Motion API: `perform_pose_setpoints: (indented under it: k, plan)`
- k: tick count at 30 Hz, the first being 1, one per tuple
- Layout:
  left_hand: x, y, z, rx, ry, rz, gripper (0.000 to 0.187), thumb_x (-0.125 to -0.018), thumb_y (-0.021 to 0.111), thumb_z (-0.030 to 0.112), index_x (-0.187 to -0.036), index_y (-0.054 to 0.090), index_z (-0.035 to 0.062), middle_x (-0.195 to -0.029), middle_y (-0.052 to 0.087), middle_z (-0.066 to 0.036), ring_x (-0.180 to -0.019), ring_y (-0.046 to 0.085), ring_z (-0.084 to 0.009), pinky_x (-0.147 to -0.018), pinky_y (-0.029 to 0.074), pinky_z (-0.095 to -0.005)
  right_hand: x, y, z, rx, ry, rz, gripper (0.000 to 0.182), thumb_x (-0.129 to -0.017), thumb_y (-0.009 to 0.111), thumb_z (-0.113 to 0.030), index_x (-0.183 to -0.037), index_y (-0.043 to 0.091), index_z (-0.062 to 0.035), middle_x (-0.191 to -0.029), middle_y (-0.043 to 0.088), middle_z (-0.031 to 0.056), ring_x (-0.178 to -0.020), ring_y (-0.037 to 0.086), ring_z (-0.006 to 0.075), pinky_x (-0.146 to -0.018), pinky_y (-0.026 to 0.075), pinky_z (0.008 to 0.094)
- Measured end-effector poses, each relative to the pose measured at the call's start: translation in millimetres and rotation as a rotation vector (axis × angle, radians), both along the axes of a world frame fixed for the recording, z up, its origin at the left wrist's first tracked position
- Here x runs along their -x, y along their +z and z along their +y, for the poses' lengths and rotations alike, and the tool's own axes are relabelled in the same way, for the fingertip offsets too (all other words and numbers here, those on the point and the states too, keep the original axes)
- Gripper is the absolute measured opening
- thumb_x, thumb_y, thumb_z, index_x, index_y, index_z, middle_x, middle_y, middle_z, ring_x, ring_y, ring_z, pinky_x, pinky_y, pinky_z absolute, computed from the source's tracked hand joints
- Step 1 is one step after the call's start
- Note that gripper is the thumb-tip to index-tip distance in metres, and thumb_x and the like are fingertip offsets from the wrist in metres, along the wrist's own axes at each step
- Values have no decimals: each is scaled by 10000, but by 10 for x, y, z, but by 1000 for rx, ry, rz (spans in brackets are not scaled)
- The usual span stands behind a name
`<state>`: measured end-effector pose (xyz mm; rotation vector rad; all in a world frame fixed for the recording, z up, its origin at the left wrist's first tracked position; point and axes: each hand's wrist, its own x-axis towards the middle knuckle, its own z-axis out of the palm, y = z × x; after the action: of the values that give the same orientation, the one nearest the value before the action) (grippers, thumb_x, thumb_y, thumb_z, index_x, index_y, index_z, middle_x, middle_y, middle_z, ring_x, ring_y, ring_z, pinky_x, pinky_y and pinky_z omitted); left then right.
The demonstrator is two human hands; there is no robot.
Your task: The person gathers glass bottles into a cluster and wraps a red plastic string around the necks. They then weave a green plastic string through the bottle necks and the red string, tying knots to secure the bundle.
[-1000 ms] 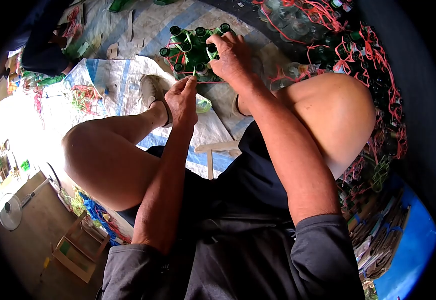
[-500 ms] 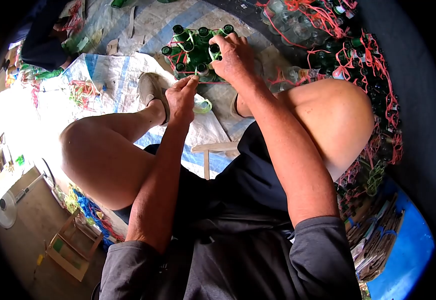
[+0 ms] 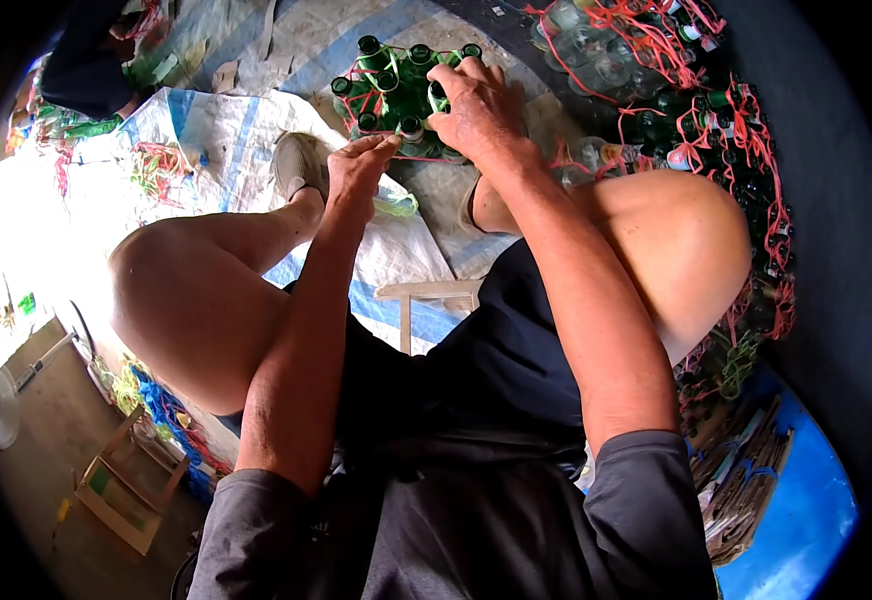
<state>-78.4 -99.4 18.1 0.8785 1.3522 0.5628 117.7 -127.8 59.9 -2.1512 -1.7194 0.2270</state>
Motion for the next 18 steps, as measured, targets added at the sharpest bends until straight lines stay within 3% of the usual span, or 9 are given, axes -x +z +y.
perform_pose_setpoints:
  k: [2,5,6,9,10,17,18]
  plan:
    - [3,-16,16,-1,-6,9,284,-872,879,239,-1062,821,35,-730,624,40,-580,462,-37,-482,289,-235,28,77,-4,-58,83,-183,432,-793,821,-212,-1212,717,-208,-1197,664,21,-1146,606,307,-1020,470,469]
    - [11,-90,9,-21,12,-13,270,-875,872,220,-1052,824,22,-751,654,33,-623,501,-44,-520,344,-236,120,221,100,-60,156,-133,299,-839,755,-161,-1137,761,-186,-1199,667,30,-1189,584,323,-1081,413,539]
    - [11,-137,5,-33,22,-26,266,-876,869,212,-1049,825,15,-763,670,30,-640,518,-47,-535,368,-237,121,218,164,-84,196,-78,206,-870,704,-140,-1053,786,-189,-1171,697,23,-1171,601,314,-1048,430,508]
    - [2,-243,5,-118,22,-2,265,-886,855,193,-1047,822,-16,-823,709,15,-705,564,-63,-598,436,-248,146,204,270,92,293,-20,201,-876,670,-112,-1004,798,-199,-1110,726,31,-1138,624,303,-1041,429,474]
    - [-7,-252,1,-142,13,51,265,-895,838,178,-1042,819,-41,-838,718,9,-719,577,-75,-630,465,-259,157,196,284,53,340,-16,287,-902,575,-42,-1024,796,-178,-1033,728,56,-1075,654,319,-1010,464,471]
    - [-83,-188,-77,-194,102,230,312,-869,850,236,-996,823,-48,-725,678,14,-641,530,-68,-593,446,-279,170,102,369,324,463,24,366,-900,581,-27,-1106,798,-237,-1096,731,50,-1141,652,297,-1060,415,456]
    - [-83,-207,-65,-161,78,296,384,-837,829,372,-999,836,23,-786,779,-154,-719,727,-235,-760,564,-385,200,190,409,443,469,-6,384,-905,599,-36,-1160,783,-255,-1163,716,55,-1185,640,290,-1082,386,467]
